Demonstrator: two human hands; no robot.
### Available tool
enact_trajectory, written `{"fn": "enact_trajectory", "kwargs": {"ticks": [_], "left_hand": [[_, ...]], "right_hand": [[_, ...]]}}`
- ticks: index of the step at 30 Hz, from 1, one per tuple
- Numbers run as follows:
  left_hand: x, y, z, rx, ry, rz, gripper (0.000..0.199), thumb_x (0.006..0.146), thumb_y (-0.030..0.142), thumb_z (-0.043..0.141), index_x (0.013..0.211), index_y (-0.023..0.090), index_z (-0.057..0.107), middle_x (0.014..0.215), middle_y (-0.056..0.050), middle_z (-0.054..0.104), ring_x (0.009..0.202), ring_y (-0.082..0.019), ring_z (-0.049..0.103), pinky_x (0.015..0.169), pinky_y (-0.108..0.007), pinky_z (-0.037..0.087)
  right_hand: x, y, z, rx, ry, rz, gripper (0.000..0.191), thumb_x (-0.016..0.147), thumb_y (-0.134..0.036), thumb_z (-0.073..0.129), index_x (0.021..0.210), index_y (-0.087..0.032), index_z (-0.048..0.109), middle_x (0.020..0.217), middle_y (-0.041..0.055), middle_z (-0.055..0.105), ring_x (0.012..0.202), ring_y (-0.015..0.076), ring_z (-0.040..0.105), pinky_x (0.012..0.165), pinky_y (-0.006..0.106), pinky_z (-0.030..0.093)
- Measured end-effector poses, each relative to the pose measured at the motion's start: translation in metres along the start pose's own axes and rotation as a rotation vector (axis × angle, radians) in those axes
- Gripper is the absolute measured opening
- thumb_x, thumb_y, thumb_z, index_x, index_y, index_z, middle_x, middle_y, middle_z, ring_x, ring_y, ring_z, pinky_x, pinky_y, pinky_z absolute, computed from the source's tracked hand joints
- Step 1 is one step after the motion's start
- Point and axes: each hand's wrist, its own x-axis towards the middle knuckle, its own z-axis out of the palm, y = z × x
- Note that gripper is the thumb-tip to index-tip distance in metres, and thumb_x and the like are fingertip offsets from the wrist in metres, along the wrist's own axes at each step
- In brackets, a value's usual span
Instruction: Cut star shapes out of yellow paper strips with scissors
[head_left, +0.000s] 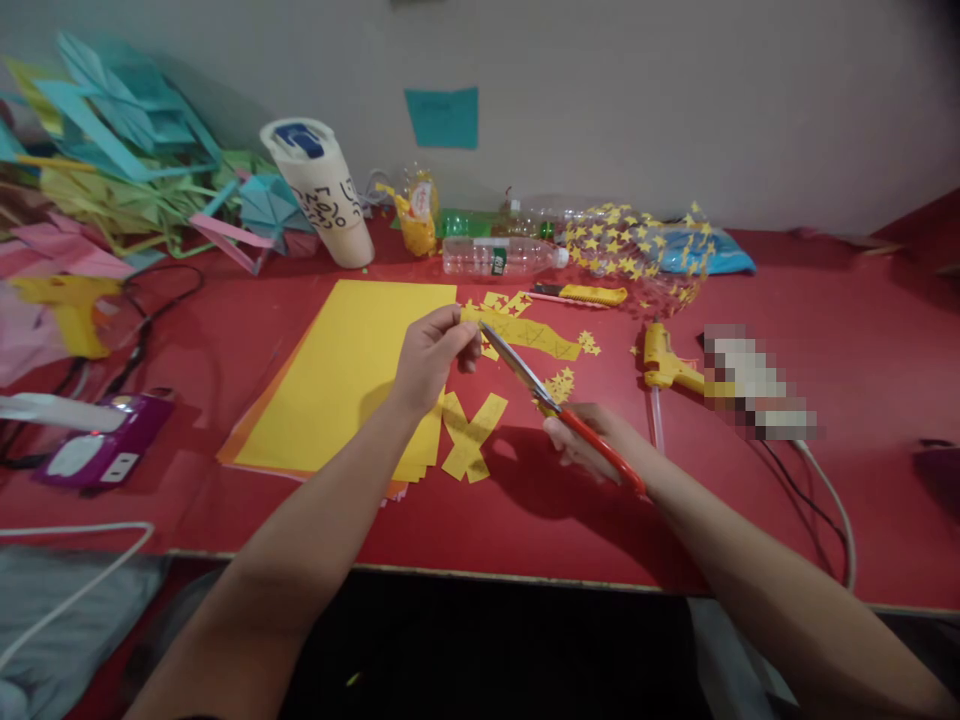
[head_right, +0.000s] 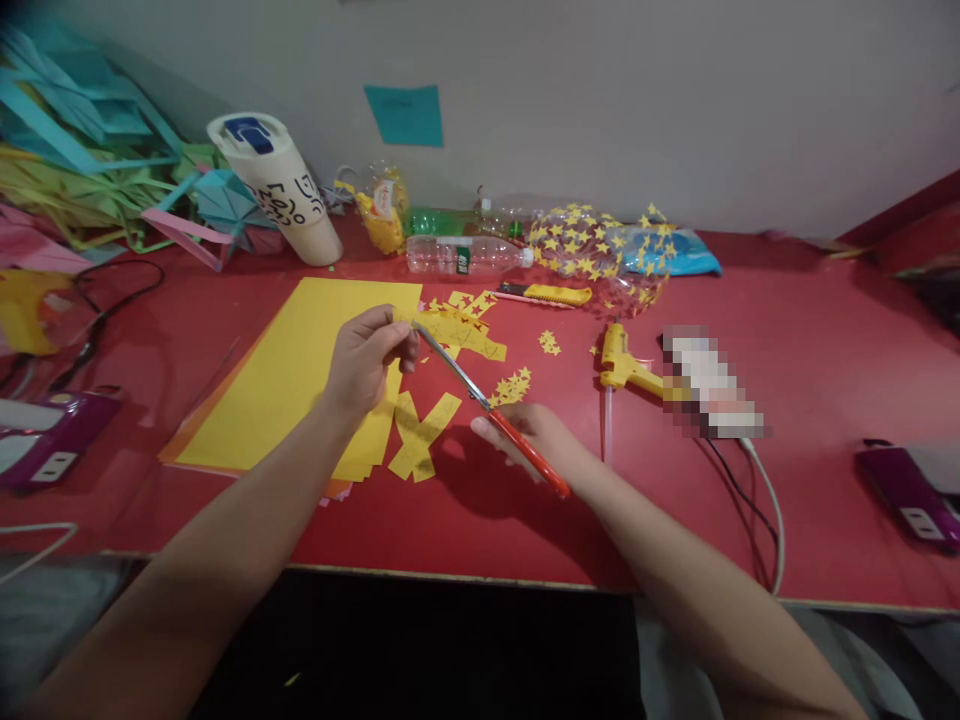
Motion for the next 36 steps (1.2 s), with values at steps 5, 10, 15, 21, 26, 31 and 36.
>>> {"fn": "enact_trajectory", "kwargs": {"ticks": [5, 10, 15, 21, 26, 31, 36], "left_hand": [[-0.0001, 0.0031, -0.0021, -0.008, 0.01, -0.028, 0.018, 0.069, 0.017, 0.053, 0.051, 0.016, 0.051, 0.046, 0.004, 0.052, 0.037, -0.003, 0.046, 0.036, -0.015, 0.038], [0.0, 0.0043, -0.0047, 0.001, 0.007, -0.04, 0.018, 0.068, 0.019, 0.054, 0.051, 0.016, 0.052, 0.044, 0.004, 0.052, 0.035, -0.002, 0.044, 0.034, -0.015, 0.036], [0.0008, 0.0036, -0.0057, -0.007, 0.012, -0.034, 0.018, 0.067, 0.02, 0.055, 0.049, 0.016, 0.052, 0.043, 0.004, 0.051, 0.034, -0.003, 0.043, 0.033, -0.016, 0.035], [0.0006, 0.003, -0.006, -0.009, 0.011, -0.03, 0.018, 0.066, 0.019, 0.055, 0.049, 0.017, 0.053, 0.043, 0.004, 0.051, 0.034, -0.003, 0.043, 0.033, -0.016, 0.035], [0.0001, 0.0034, -0.0051, -0.022, 0.017, -0.039, 0.017, 0.066, 0.02, 0.056, 0.049, 0.017, 0.053, 0.043, 0.003, 0.051, 0.034, -0.003, 0.043, 0.032, -0.016, 0.035], [0.0003, 0.0024, -0.0054, -0.028, 0.009, -0.034, 0.017, 0.067, 0.02, 0.055, 0.05, 0.017, 0.054, 0.043, 0.003, 0.052, 0.034, -0.003, 0.043, 0.032, -0.016, 0.035], [0.0021, 0.0005, -0.0077, -0.02, 0.009, 0.013, 0.018, 0.071, 0.021, 0.054, 0.054, 0.017, 0.054, 0.046, 0.003, 0.054, 0.036, -0.004, 0.047, 0.036, -0.016, 0.038]], "right_hand": [[0.0008, 0.0015, -0.0012, -0.005, -0.022, -0.073, 0.048, 0.068, -0.064, 0.057, 0.058, -0.02, 0.044, 0.045, -0.0044, 0.046, 0.033, 0.0052, 0.037, 0.035, 0.02, 0.032], [0.001, 0.0012, -0.001, -0.022, -0.033, -0.083, 0.048, 0.069, -0.064, 0.056, 0.057, -0.019, 0.043, 0.047, -0.0038, 0.046, 0.035, 0.0054, 0.037, 0.036, 0.02, 0.033], [0.0001, -0.0005, 0.0, -0.031, -0.024, -0.066, 0.05, 0.068, -0.066, 0.056, 0.057, -0.02, 0.042, 0.045, -0.0044, 0.044, 0.034, 0.0056, 0.037, 0.034, 0.02, 0.032], [0.0001, -0.0006, -0.0006, -0.035, -0.034, -0.076, 0.049, 0.069, -0.065, 0.056, 0.056, -0.02, 0.041, 0.044, -0.0051, 0.043, 0.034, 0.0059, 0.037, 0.033, 0.02, 0.03], [0.0006, -0.0003, -0.0005, -0.039, -0.035, -0.063, 0.048, 0.069, -0.064, 0.056, 0.056, -0.021, 0.04, 0.043, -0.006, 0.04, 0.034, 0.0068, 0.039, 0.035, 0.021, 0.034], [0.0007, 0.0005, -0.0005, -0.035, -0.029, -0.05, 0.047, 0.069, -0.063, 0.057, 0.057, -0.021, 0.041, 0.04, -0.0077, 0.037, 0.031, 0.0063, 0.037, 0.034, 0.021, 0.033], [0.0014, 0.0013, -0.0012, -0.03, -0.028, -0.048, 0.047, 0.069, -0.063, 0.058, 0.058, -0.02, 0.042, 0.042, -0.007, 0.038, 0.032, 0.0071, 0.039, 0.034, 0.021, 0.032]]}}
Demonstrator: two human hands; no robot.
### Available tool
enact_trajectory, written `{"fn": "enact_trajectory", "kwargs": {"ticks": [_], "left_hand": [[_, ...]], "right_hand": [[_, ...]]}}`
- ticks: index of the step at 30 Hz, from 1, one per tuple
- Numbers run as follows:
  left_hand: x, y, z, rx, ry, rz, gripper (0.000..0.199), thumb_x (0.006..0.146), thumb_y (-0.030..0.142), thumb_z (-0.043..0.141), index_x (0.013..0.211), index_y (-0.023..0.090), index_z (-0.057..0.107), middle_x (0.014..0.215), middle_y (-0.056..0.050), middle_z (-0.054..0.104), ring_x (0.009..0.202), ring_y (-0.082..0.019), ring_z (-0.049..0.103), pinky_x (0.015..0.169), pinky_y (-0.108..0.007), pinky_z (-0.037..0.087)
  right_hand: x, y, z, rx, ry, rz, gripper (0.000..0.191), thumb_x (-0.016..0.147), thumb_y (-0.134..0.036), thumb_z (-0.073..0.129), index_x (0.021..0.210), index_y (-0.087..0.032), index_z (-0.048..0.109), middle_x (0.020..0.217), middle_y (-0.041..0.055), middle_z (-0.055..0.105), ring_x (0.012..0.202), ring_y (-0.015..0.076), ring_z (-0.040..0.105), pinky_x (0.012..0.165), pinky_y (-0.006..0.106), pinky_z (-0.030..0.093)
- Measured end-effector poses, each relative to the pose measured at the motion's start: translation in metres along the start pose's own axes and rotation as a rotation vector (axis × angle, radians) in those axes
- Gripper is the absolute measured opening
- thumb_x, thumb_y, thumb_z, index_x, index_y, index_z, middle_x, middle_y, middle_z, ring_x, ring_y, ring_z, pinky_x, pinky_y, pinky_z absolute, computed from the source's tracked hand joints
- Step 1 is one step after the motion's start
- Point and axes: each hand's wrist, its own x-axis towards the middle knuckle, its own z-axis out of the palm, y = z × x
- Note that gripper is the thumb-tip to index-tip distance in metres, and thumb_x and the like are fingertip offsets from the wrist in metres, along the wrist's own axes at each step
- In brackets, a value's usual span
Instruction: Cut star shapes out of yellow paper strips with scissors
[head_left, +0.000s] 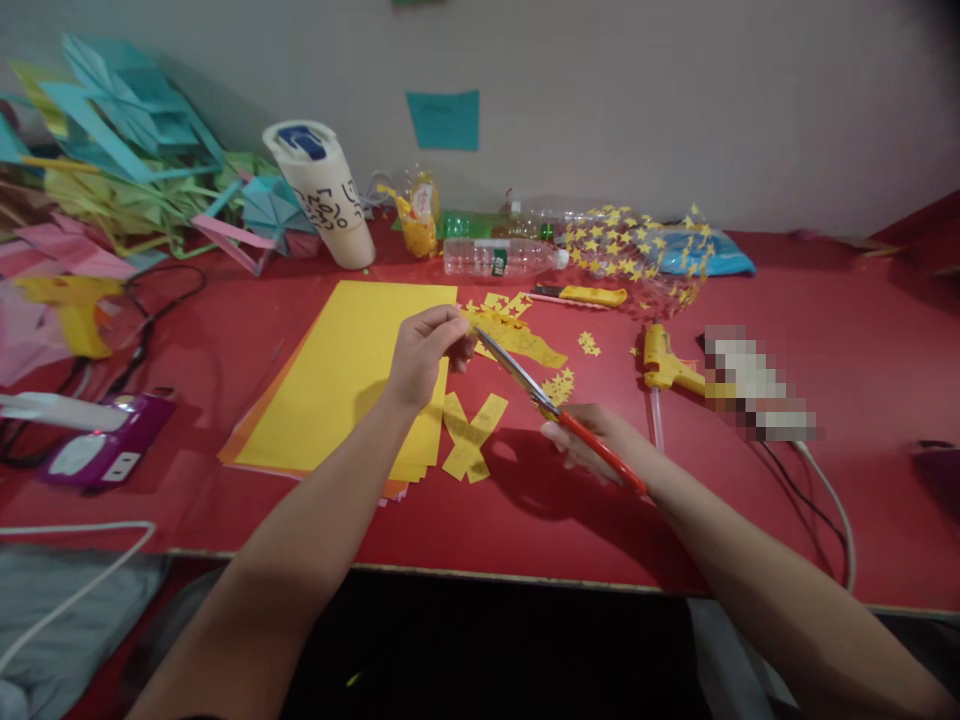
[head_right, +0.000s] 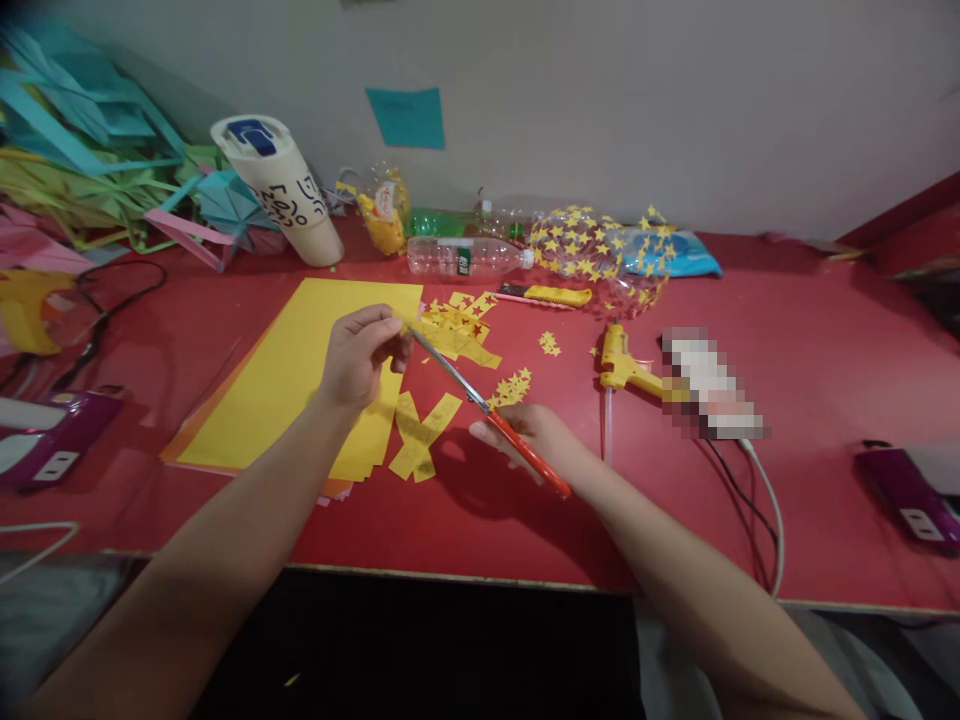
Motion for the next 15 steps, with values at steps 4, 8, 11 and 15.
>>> {"fn": "enact_trajectory", "kwargs": {"ticks": [4, 8, 11, 15], "left_hand": [[0.0008, -0.0004, 0.0005, 0.0, 0.032, 0.02, 0.014, 0.071, 0.02, 0.056, 0.057, 0.017, 0.053, 0.048, 0.005, 0.053, 0.038, -0.003, 0.047, 0.038, -0.016, 0.039], [-0.0011, -0.001, 0.0029, -0.008, 0.005, 0.015, 0.01, 0.07, 0.02, 0.056, 0.061, 0.017, 0.054, 0.049, 0.005, 0.054, 0.04, -0.003, 0.047, 0.039, -0.016, 0.04], [-0.0026, -0.0011, 0.0045, -0.012, 0.017, 0.026, 0.007, 0.07, 0.021, 0.057, 0.063, 0.017, 0.055, 0.05, 0.005, 0.055, 0.04, -0.004, 0.047, 0.039, -0.016, 0.04], [-0.0036, -0.0005, 0.0055, -0.012, 0.023, 0.052, 0.009, 0.071, 0.02, 0.057, 0.062, 0.018, 0.055, 0.05, 0.005, 0.054, 0.042, -0.004, 0.048, 0.039, -0.015, 0.041]], "right_hand": [[0.0012, 0.0007, -0.0003, 0.014, 0.015, -0.006, 0.048, 0.067, -0.064, 0.059, 0.057, -0.02, 0.042, 0.042, -0.0065, 0.04, 0.033, 0.0064, 0.039, 0.035, 0.02, 0.033], [0.0009, 0.0008, 0.0005, 0.041, 0.045, -0.028, 0.05, 0.065, -0.066, 0.059, 0.057, -0.02, 0.042, 0.042, -0.0062, 0.042, 0.034, 0.0061, 0.039, 0.037, 0.021, 0.035], [0.0001, 0.0006, 0.0006, 0.055, 0.033, -0.041, 0.049, 0.066, -0.066, 0.059, 0.056, -0.02, 0.043, 0.04, -0.0071, 0.039, 0.034, 0.0064, 0.039, 0.041, 0.022, 0.039], [0.0, 0.0013, -0.001, 0.016, 0.01, -0.032, 0.047, 0.068, -0.063, 0.058, 0.059, -0.019, 0.045, 0.048, -0.0034, 0.048, 0.034, 0.0053, 0.038, 0.037, 0.021, 0.033]]}}
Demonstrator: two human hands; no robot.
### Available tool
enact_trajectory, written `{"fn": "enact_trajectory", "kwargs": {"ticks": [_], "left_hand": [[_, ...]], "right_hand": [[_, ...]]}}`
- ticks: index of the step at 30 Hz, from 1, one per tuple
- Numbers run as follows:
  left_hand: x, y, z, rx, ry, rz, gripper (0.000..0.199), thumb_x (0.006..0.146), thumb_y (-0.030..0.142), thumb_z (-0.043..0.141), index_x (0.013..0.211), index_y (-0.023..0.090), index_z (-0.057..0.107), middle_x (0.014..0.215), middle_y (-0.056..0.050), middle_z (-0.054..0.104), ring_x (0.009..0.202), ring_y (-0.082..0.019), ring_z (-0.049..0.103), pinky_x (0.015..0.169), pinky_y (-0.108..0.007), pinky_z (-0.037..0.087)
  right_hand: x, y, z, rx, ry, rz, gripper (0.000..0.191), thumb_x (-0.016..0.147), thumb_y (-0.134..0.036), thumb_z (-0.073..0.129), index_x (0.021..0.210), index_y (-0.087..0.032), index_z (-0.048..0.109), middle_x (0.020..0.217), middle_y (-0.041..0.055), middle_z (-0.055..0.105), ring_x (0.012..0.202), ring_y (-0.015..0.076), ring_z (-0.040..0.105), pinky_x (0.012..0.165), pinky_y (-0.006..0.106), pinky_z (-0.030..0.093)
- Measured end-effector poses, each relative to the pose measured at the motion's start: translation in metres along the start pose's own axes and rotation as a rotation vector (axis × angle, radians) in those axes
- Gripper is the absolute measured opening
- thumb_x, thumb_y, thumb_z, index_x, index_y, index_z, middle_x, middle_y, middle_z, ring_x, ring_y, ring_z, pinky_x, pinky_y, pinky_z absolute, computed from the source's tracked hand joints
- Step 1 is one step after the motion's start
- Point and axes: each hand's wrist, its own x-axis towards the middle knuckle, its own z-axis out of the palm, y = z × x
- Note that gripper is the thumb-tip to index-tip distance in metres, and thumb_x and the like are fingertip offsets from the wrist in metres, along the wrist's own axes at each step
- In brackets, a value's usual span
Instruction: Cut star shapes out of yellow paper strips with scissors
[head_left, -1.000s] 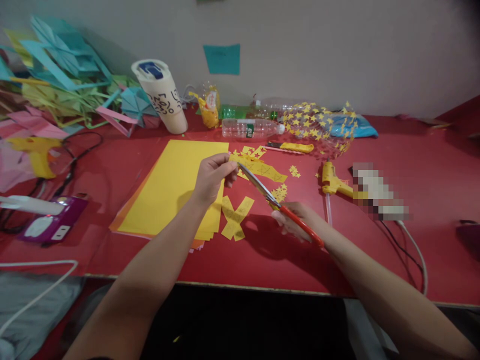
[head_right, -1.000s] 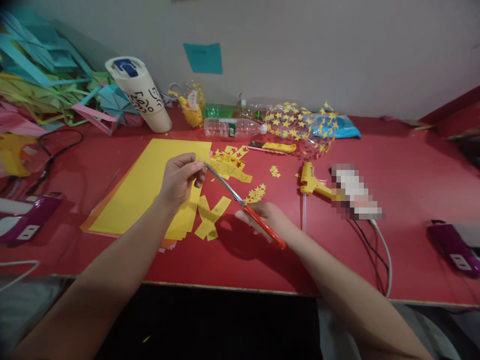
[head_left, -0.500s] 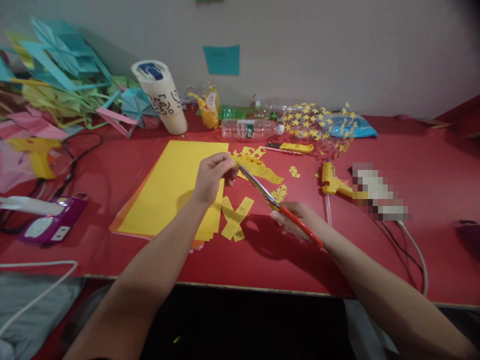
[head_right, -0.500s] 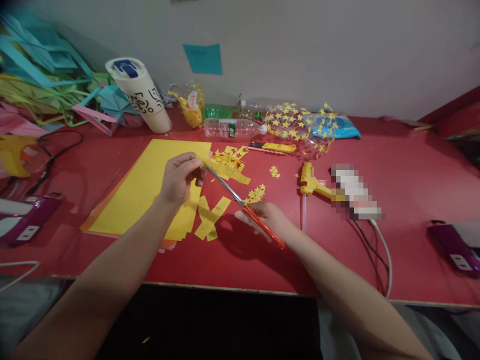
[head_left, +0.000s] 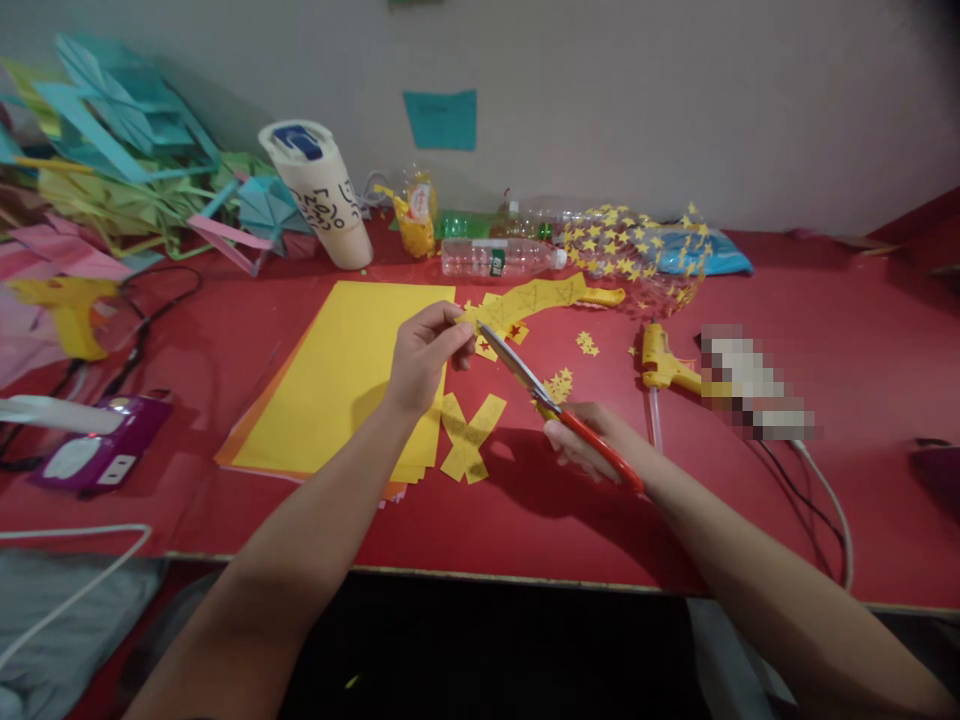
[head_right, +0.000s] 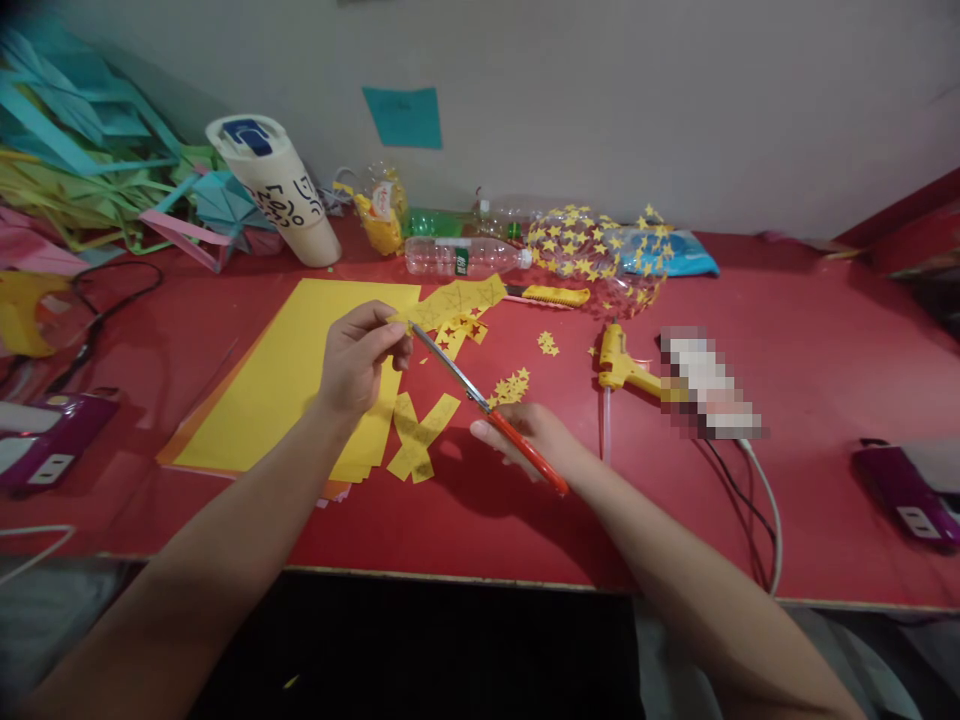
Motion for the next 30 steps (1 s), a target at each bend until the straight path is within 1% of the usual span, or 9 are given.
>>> {"fn": "enact_trajectory", "kwargs": {"ticks": [3, 10, 13, 16, 19, 23, 25, 28, 30], "left_hand": [[-0.0007, 0.0007, 0.0002, -0.013, -0.021, 0.013, 0.009, 0.071, 0.019, 0.057, 0.062, 0.017, 0.055, 0.05, 0.005, 0.054, 0.042, -0.004, 0.048, 0.039, -0.015, 0.041], [-0.0012, 0.0006, 0.0011, 0.013, -0.018, 0.015, 0.01, 0.071, 0.02, 0.057, 0.062, 0.017, 0.054, 0.049, 0.005, 0.052, 0.04, -0.003, 0.047, 0.038, -0.016, 0.04], [-0.0028, 0.0002, 0.0028, 0.044, -0.035, 0.018, 0.011, 0.072, 0.021, 0.057, 0.062, 0.018, 0.054, 0.049, 0.005, 0.052, 0.04, -0.003, 0.047, 0.039, -0.016, 0.041], [-0.0051, 0.0, 0.0056, 0.055, -0.039, 0.006, 0.014, 0.074, 0.022, 0.056, 0.061, 0.018, 0.054, 0.051, 0.004, 0.053, 0.041, -0.003, 0.048, 0.04, -0.016, 0.041], [-0.0064, -0.0007, 0.0081, 0.02, -0.032, -0.021, 0.015, 0.074, 0.022, 0.057, 0.06, 0.018, 0.052, 0.051, 0.004, 0.054, 0.041, -0.003, 0.048, 0.04, -0.016, 0.041], [-0.0067, -0.0022, 0.0096, -0.025, -0.039, -0.03, 0.015, 0.074, 0.021, 0.056, 0.06, 0.017, 0.052, 0.052, 0.004, 0.055, 0.04, -0.003, 0.049, 0.04, -0.016, 0.041], [-0.0066, -0.0029, 0.0094, -0.019, -0.041, -0.029, 0.016, 0.075, 0.022, 0.057, 0.06, 0.017, 0.052, 0.052, 0.004, 0.055, 0.04, -0.003, 0.049, 0.04, -0.016, 0.041], [-0.0064, -0.004, 0.0087, -0.008, -0.043, -0.02, 0.016, 0.076, 0.022, 0.056, 0.061, 0.017, 0.052, 0.052, 0.005, 0.055, 0.041, -0.003, 0.049, 0.04, -0.016, 0.041], [-0.0061, -0.0047, 0.0082, -0.015, -0.049, -0.013, 0.016, 0.076, 0.021, 0.056, 0.062, 0.017, 0.053, 0.053, 0.004, 0.055, 0.041, -0.003, 0.049, 0.041, -0.016, 0.041]], "right_hand": [[0.0003, 0.0012, -0.0013, -0.027, -0.017, 0.009, 0.045, 0.07, -0.061, 0.057, 0.061, -0.018, 0.046, 0.05, -0.0026, 0.049, 0.035, 0.0055, 0.038, 0.035, 0.02, 0.03], [0.0005, 0.0029, -0.0011, -0.029, -0.024, 0.002, 0.041, 0.072, -0.056, 0.058, 0.062, -0.018, 0.046, 0.054, -0.0017, 0.052, 0.036, 0.0055, 0.038, 0.036, 0.02, 0.03], [0.0009, 0.004, -0.0002, -0.024, -0.017, -0.012, 0.039, 0.074, -0.054, 0.056, 0.062, -0.018, 0.046, 0.053, -0.0016, 0.052, 0.037, 0.0053, 0.039, 0.036, 0.02, 0.03], [0.0008, 0.0041, 0.0013, 0.0, 0.003, -0.014, 0.04, 0.074, -0.055, 0.055, 0.062, -0.019, 0.046, 0.052, -0.0017, 0.052, 0.036, 0.0053, 0.039, 0.035, 0.02, 0.03], [-0.0001, 0.0024, 0.0031, 0.038, 0.015, 0.01, 0.043, 0.071, -0.059, 0.057, 0.06, -0.019, 0.045, 0.049, -0.0025, 0.051, 0.034, 0.0055, 0.039, 0.035, 0.02, 0.031], [-0.0011, -0.0001, 0.0051, 0.083, 0.016, 0.027, 0.045, 0.069, -0.061, 0.058, 0.059, -0.02, 0.044, 0.038, -0.0078, 0.039, 0.03, 0.0054, 0.037, 0.036, 0.021, 0.034], [-0.001, -0.0001, 0.0059, 0.092, 0.013, 0.037, 0.046, 0.07, -0.063, 0.056, 0.058, -0.02, 0.043, 0.036, -0.0089, 0.037, 0.028, 0.0049, 0.035, 0.035, 0.02, 0.033], [-0.001, 0.0006, 0.0069, 0.09, 0.012, 0.056, 0.047, 0.07, -0.064, 0.055, 0.059, -0.02, 0.043, 0.04, -0.0071, 0.042, 0.028, 0.004, 0.035, 0.031, 0.019, 0.028], [-0.0013, 0.0004, 0.0073, 0.09, 0.015, 0.065, 0.047, 0.07, -0.064, 0.055, 0.059, -0.019, 0.043, 0.042, -0.0064, 0.044, 0.028, 0.0037, 0.035, 0.03, 0.018, 0.027]]}}
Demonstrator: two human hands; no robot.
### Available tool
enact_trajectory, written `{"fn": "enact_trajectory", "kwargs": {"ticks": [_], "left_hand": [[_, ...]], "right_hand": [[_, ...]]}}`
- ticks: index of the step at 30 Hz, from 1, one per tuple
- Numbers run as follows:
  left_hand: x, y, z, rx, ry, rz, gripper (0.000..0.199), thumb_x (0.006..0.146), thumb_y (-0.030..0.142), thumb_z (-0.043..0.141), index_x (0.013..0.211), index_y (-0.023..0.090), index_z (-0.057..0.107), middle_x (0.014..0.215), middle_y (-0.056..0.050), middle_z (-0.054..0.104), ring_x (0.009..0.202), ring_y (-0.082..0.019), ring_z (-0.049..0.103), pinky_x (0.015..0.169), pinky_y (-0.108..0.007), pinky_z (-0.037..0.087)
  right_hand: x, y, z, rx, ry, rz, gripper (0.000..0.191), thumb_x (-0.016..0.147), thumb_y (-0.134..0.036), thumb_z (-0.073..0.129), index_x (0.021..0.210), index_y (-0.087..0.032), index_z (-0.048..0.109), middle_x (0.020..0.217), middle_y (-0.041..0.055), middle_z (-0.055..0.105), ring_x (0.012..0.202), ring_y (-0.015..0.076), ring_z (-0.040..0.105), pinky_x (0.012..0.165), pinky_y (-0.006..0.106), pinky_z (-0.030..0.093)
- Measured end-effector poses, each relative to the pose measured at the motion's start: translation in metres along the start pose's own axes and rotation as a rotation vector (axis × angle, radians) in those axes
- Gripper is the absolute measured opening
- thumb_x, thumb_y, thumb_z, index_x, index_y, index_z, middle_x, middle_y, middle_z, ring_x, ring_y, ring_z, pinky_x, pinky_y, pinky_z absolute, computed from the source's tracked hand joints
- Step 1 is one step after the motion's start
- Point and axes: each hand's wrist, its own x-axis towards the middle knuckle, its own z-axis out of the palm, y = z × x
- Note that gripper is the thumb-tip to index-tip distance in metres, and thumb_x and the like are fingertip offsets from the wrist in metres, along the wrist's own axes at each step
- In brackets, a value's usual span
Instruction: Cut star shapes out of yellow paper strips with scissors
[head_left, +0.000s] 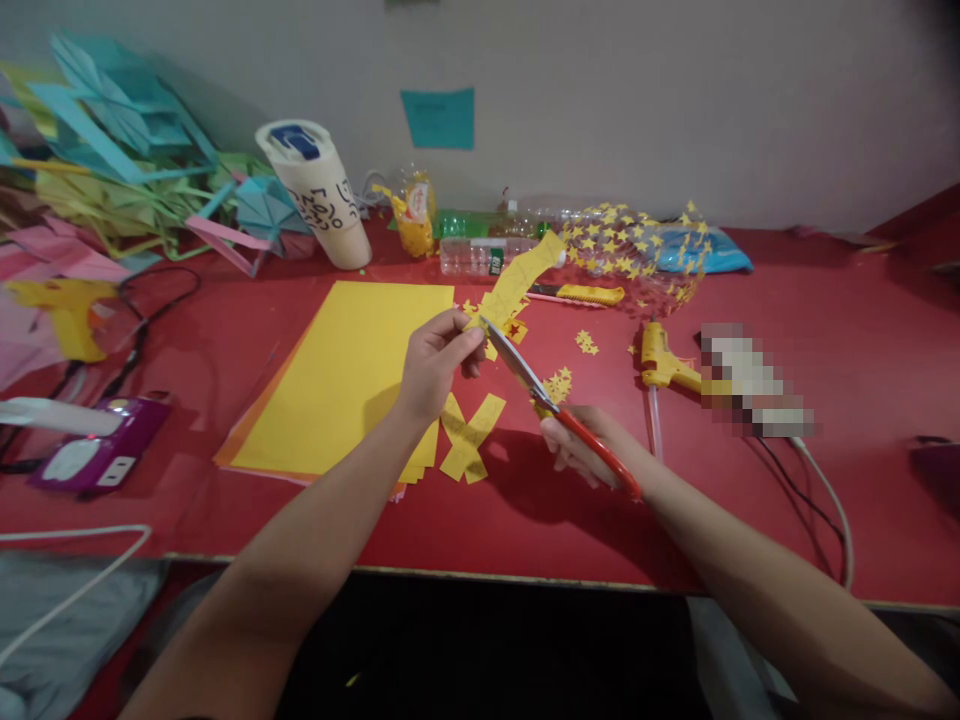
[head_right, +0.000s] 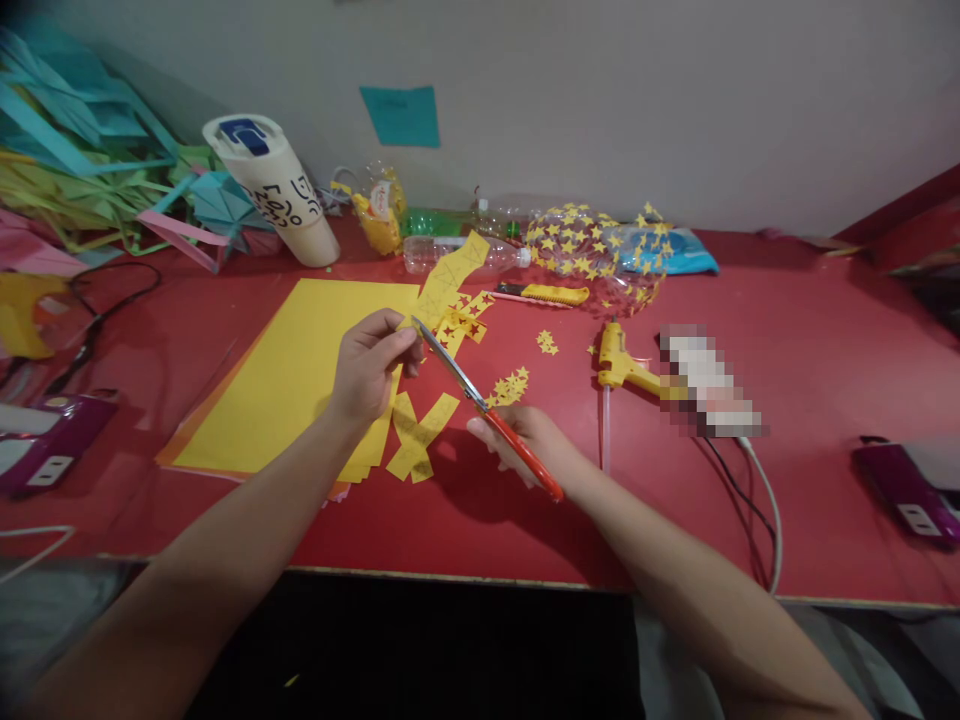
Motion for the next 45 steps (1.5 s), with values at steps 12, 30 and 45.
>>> {"fn": "enact_trajectory", "kwargs": {"ticks": [12, 30, 45], "left_hand": [[0.0012, 0.0006, 0.0005, -0.028, 0.013, -0.018, 0.015, 0.074, 0.022, 0.057, 0.06, 0.016, 0.053, 0.052, 0.004, 0.056, 0.039, -0.003, 0.049, 0.039, -0.015, 0.04], [0.0051, 0.0042, -0.003, -0.064, 0.135, -0.064, 0.011, 0.071, 0.024, 0.057, 0.064, 0.017, 0.052, 0.05, 0.005, 0.054, 0.041, -0.003, 0.047, 0.038, -0.016, 0.038], [0.0056, 0.0032, -0.002, -0.137, 0.066, -0.135, 0.012, 0.075, 0.024, 0.056, 0.066, 0.018, 0.051, 0.048, 0.006, 0.055, 0.034, -0.002, 0.044, 0.032, -0.014, 0.034]], "right_hand": [[-0.0006, -0.0051, 0.0002, -0.007, 0.028, 0.022, 0.05, 0.065, -0.066, 0.057, 0.056, -0.019, 0.043, 0.038, -0.0065, 0.042, 0.027, 0.0045, 0.036, 0.029, 0.018, 0.028], [0.0007, -0.0055, 0.0006, -0.012, 0.047, 0.006, 0.05, 0.063, -0.066, 0.058, 0.056, -0.02, 0.041, 0.041, -0.0063, 0.042, 0.028, 0.0047, 0.036, 0.029, 0.018, 0.027], [0.0036, 0.0019, 0.0017, 0.014, 0.036, -0.009, 0.048, 0.066, -0.063, 0.059, 0.056, -0.021, 0.04, 0.037, -0.0087, 0.036, 0.028, 0.0051, 0.034, 0.032, 0.02, 0.029]]}}
